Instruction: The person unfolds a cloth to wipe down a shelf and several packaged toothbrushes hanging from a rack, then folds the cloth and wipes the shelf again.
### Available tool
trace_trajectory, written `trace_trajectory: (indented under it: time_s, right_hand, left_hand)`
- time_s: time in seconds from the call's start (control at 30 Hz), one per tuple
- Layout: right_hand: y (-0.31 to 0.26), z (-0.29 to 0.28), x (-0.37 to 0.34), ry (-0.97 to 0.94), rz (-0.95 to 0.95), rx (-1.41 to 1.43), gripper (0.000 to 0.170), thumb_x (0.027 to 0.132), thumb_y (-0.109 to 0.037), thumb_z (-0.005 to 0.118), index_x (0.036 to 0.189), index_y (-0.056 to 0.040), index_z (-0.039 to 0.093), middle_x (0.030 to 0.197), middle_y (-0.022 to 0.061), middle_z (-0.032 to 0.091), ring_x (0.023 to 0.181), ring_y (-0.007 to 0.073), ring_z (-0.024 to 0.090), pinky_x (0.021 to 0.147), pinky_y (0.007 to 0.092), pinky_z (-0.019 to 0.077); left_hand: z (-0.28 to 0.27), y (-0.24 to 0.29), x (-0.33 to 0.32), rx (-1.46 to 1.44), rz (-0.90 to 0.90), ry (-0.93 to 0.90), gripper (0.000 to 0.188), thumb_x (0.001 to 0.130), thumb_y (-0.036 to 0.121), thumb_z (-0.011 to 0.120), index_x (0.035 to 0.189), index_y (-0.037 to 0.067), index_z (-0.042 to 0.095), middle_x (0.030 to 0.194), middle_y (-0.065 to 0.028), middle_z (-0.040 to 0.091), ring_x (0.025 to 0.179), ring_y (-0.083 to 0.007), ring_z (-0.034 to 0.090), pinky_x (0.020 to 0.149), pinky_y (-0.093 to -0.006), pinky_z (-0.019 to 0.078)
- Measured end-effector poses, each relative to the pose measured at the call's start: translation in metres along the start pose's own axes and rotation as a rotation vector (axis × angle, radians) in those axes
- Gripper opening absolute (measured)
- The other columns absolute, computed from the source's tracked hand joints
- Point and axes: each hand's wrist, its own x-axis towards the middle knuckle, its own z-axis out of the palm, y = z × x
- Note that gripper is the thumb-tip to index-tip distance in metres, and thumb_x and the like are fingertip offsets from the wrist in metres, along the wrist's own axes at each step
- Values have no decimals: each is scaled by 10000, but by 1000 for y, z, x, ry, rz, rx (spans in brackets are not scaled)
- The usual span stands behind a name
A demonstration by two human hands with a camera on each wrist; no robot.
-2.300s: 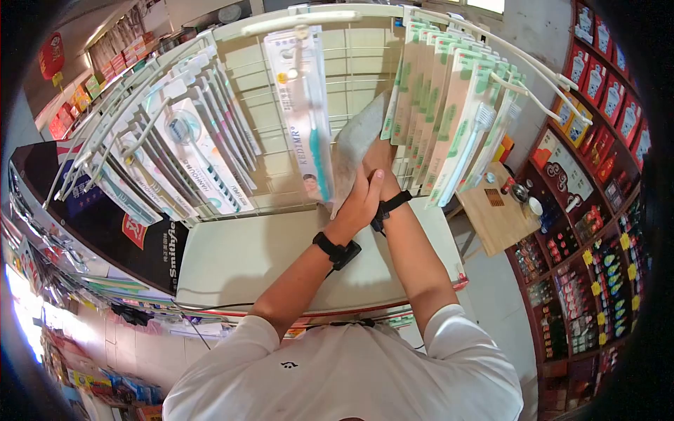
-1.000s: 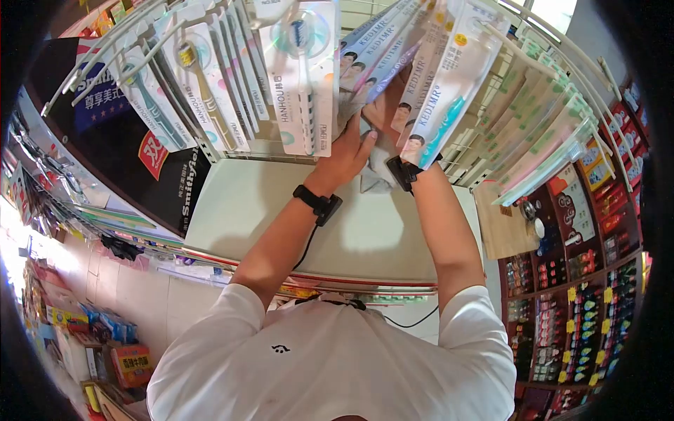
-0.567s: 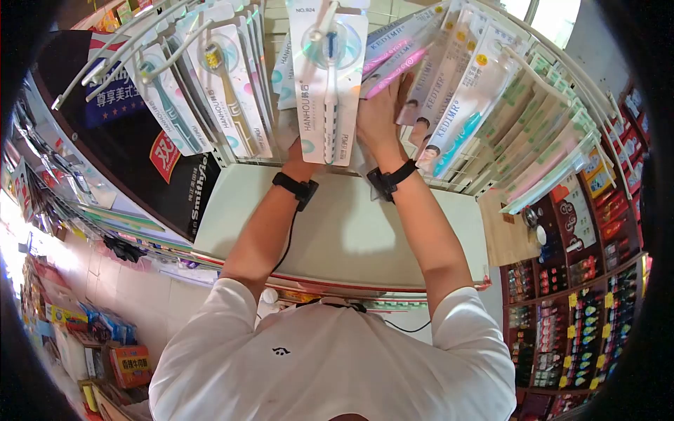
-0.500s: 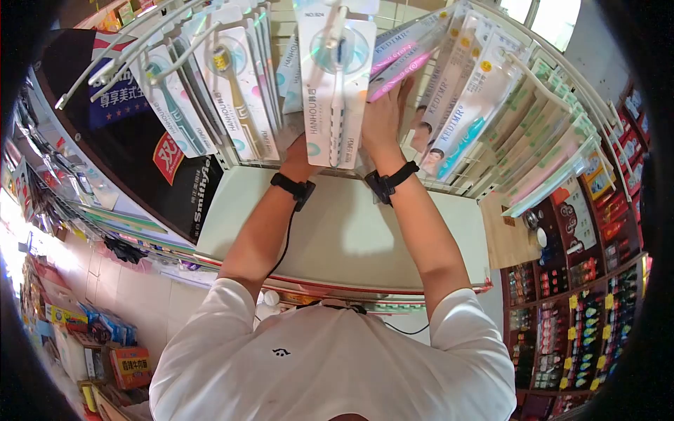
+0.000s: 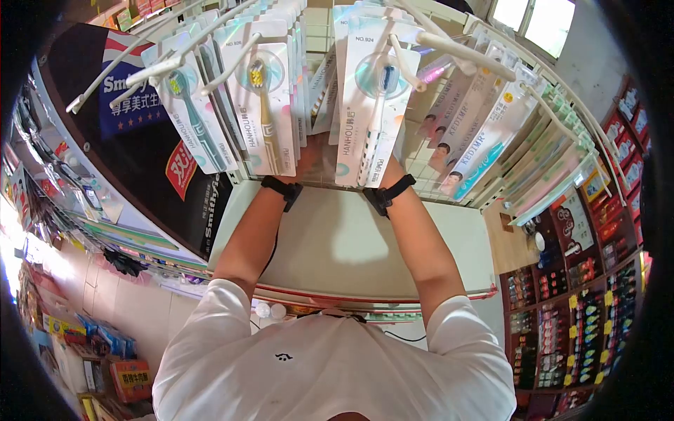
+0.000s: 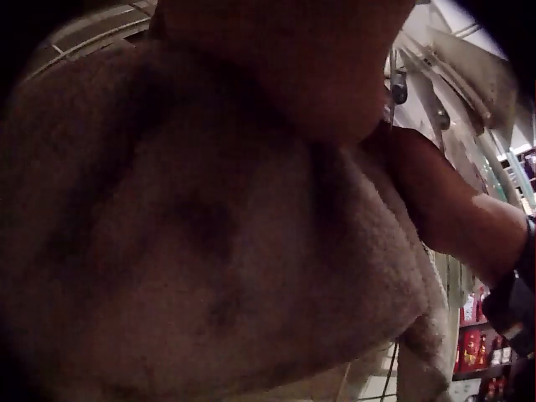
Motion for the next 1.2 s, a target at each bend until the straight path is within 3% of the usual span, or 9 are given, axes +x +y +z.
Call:
trace_trajectory:
  time_s: [0.03,0.1,0.9,1.03,1.1,1.17,1.2]
  right_hand:
    - [-3,1,1,1,5,-1,595,979,-267,573,1497,8,472,1502,245,472,1491,424,315,1236,504,250]
    - [-7,4,4,5,13,-2,595,979,-267,574,1496,9,472,1500,245,473,1489,425,316,1235,505,251]
    - [-52,6,-6,7,31,95,598,971,-264,584,1489,14,473,1482,253,482,1467,437,338,1223,510,268]
    - [-92,37,24,11,25,135,598,970,-264,586,1488,15,474,1479,254,484,1463,439,342,1221,510,271]
    - [-91,26,10,13,23,153,599,970,-264,586,1487,16,474,1478,255,485,1461,440,343,1220,511,272]
    - [-99,30,10,14,23,166,599,969,-263,587,1487,16,474,1476,256,485,1459,441,345,1219,511,273]
    - [-106,37,17,15,24,172,599,969,-263,588,1486,16,474,1476,256,486,1458,441,346,1218,511,274]
  left_hand:
    - [6,-8,-2,-5,4,3,436,1032,278,575,1415,67,571,1317,-199,631,1169,-355,611,1059,-447,460]
    - [22,-26,-13,-348,-359,-295,471,1038,298,558,1447,64,543,1315,-181,633,1183,-355,596,1106,-488,414]
    - [20,-104,-46,77,-314,69,498,1036,369,569,1438,78,534,1451,-171,549,1305,-404,522,1152,-549,363]
    - [10,-125,-53,157,-314,122,502,1035,378,571,1437,79,533,1469,-170,538,1321,-410,513,1158,-557,356]
    - [6,-134,-54,1707,-9,-43,438,1060,359,523,1368,49,551,1301,-144,617,1133,-373,591,981,-524,451]
    - [5,-140,-52,3202,484,-296,397,1085,340,475,1299,19,569,1133,-119,696,944,-336,670,804,-490,545]
    - [5,-141,-50,3204,481,-295,397,1085,340,475,1299,19,569,1133,-119,696,944,-336,670,804,-490,545]
